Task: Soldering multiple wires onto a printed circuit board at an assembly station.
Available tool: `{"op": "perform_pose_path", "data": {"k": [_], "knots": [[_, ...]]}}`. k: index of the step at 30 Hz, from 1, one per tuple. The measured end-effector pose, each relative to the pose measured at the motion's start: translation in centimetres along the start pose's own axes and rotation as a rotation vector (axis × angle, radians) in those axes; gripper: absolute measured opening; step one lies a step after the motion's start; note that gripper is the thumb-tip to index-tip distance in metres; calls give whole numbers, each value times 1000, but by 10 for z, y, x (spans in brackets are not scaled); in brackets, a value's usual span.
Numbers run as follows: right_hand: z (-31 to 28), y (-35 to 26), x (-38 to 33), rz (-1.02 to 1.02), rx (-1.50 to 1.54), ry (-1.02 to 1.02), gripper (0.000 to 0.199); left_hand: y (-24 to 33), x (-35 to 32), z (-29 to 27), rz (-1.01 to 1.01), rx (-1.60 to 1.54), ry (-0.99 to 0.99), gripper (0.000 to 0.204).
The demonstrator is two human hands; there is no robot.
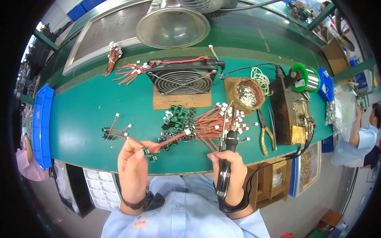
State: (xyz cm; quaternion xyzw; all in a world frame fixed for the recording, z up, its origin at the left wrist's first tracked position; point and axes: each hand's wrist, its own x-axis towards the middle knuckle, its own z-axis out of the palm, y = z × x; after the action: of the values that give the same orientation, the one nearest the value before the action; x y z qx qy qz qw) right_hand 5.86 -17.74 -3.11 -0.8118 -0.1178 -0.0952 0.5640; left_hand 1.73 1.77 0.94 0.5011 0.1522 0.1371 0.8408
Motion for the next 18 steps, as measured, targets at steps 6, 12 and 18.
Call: {"op": "perform_pose_path", "data": {"k": [6,12,18], "knots": [[4,0,-3,-164,-175,-55,25,11,-4,-3,-113,-136,-100,15],[-4,1,-2,-126,-184,-14,21,14,-7,-4,-132,-176,-144,15],[-5,12,27,-75,-96,223,21,11,-8,-21,-79,-189,-359,9]]}}
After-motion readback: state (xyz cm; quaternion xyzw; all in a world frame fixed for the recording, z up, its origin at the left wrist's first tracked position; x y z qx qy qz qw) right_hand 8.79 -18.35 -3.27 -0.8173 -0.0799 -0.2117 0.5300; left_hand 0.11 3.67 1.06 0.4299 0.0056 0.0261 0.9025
